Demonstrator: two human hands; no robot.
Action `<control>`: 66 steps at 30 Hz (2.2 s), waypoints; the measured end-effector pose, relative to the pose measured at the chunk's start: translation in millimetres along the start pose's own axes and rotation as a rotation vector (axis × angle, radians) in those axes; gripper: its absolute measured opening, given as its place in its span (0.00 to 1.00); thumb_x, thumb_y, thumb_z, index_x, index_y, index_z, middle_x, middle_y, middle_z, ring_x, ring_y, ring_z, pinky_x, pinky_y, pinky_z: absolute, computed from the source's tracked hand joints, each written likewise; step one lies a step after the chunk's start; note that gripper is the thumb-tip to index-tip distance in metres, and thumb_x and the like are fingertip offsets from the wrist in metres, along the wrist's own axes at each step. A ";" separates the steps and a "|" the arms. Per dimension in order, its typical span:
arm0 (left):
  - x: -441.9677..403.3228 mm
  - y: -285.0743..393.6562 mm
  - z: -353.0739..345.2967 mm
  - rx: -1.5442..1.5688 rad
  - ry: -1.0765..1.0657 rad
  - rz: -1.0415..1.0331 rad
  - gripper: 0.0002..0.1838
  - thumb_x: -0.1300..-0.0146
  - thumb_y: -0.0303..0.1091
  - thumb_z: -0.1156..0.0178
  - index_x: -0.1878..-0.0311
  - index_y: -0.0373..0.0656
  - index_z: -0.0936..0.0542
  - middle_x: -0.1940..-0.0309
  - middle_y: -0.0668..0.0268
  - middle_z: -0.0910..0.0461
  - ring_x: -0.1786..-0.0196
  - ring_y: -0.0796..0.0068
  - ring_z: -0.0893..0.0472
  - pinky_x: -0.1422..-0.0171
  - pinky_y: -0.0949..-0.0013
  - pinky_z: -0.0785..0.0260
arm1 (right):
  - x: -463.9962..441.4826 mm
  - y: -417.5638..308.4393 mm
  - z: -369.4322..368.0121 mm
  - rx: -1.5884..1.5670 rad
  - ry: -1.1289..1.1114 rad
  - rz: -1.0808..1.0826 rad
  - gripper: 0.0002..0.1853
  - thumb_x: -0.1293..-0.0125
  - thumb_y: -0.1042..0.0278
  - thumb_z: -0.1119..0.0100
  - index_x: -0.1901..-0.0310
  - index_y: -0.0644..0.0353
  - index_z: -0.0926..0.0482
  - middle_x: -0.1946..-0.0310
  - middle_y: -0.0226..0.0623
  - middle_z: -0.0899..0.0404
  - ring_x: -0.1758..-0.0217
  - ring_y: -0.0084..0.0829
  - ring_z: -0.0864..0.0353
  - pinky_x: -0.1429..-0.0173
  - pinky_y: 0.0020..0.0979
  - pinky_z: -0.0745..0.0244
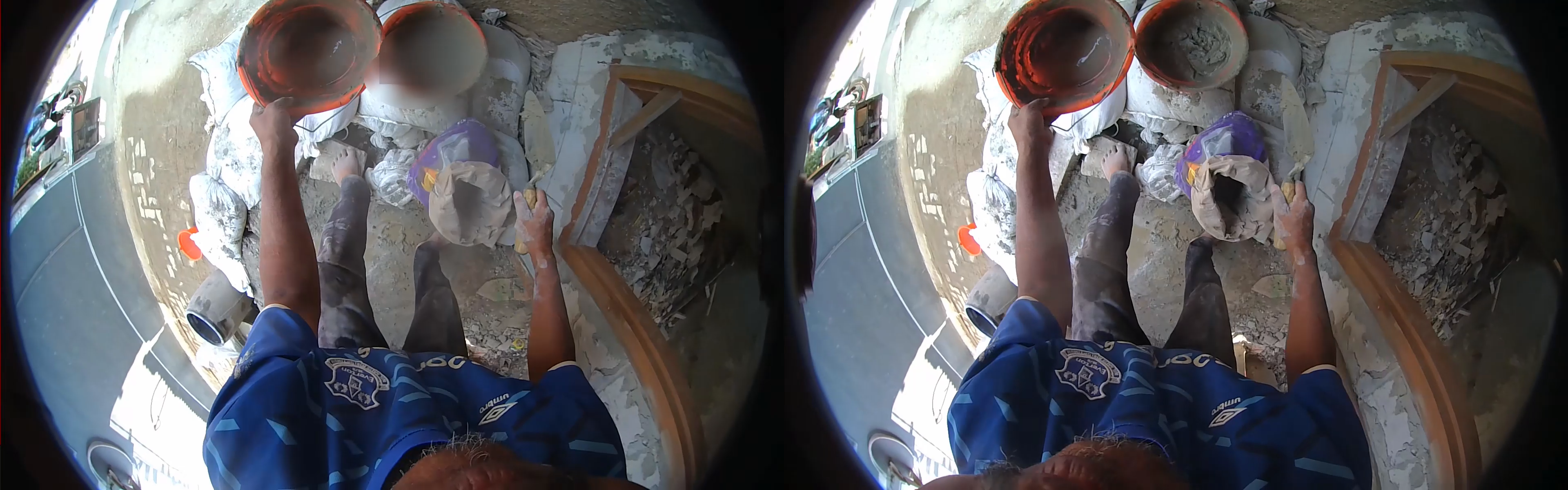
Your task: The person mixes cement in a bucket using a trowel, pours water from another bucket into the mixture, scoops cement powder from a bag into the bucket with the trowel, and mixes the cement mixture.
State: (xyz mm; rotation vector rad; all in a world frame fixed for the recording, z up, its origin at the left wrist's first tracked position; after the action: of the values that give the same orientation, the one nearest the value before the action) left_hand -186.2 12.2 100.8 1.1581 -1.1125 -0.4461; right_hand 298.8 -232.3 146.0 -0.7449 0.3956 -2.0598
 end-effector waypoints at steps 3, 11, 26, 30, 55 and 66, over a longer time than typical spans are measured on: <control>10.0 17.9 -31.2 -0.004 0.022 -0.103 0.22 0.48 0.13 0.44 0.47 0.31 0.26 0.56 0.53 0.19 0.60 0.60 0.15 0.59 0.61 0.16 | 26.9 24.8 12.5 0.012 -0.083 -0.162 0.29 0.32 0.51 0.40 0.45 0.73 0.28 0.61 0.65 0.19 0.55 0.61 0.19 0.52 0.47 0.26; 22.2 38.4 -112.2 -0.154 0.019 -0.256 0.21 0.51 0.17 0.40 0.51 0.33 0.22 0.58 0.56 0.17 0.59 0.66 0.16 0.53 0.66 0.23 | 56.7 60.5 27.6 0.032 -0.054 -0.195 0.26 0.33 0.51 0.39 0.49 0.70 0.28 0.65 0.63 0.20 0.58 0.62 0.20 0.57 0.49 0.26; 4.1 37.9 -154.3 -0.503 0.044 -0.586 0.15 0.52 0.22 0.44 0.59 0.34 0.17 0.69 0.64 0.16 0.68 0.76 0.19 0.63 0.71 0.27 | 69.5 54.7 16.9 0.025 -0.124 -0.189 0.24 0.32 0.51 0.41 0.51 0.68 0.28 0.67 0.63 0.20 0.60 0.64 0.20 0.59 0.51 0.27; 13.3 44.7 -160.9 -0.477 0.016 -0.617 0.15 0.52 0.24 0.46 0.59 0.33 0.17 0.69 0.62 0.15 0.68 0.75 0.18 0.61 0.70 0.26 | 70.7 53.1 14.5 0.006 -0.116 -0.172 0.24 0.32 0.51 0.41 0.52 0.68 0.28 0.67 0.64 0.21 0.60 0.64 0.21 0.59 0.51 0.28; 8.0 31.5 -170.5 -0.181 -0.032 -0.378 0.13 0.50 0.20 0.39 0.59 0.33 0.20 0.61 0.54 0.17 0.63 0.62 0.15 0.55 0.63 0.20 | 84.2 77.1 -5.2 -0.263 -0.102 -0.311 0.21 0.35 0.56 0.36 0.54 0.67 0.27 0.74 0.42 0.22 0.77 0.31 0.22 0.72 0.36 0.27; -51.4 13.8 -61.1 0.360 0.050 0.050 0.10 0.43 0.13 0.43 0.59 0.15 0.29 0.56 0.43 0.24 0.57 0.47 0.17 0.53 0.46 0.15 | -53.5 -61.2 -11.5 0.014 -0.219 0.055 0.30 0.35 0.57 0.42 0.36 0.67 0.33 0.53 0.65 0.21 0.50 0.61 0.20 0.44 0.49 0.27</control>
State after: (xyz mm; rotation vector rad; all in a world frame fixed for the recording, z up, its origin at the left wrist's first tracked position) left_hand -158.7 87.7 90.4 1.4426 -1.2057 -0.1791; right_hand 275.4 -153.7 150.4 -0.9302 0.2746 -1.9037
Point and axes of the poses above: each hand's wrist, its own x-axis away from the middle knuckle, its own z-axis out of the back of the hand, y = z × x, the point moved 7 cm from there along -x, towards the middle knuckle
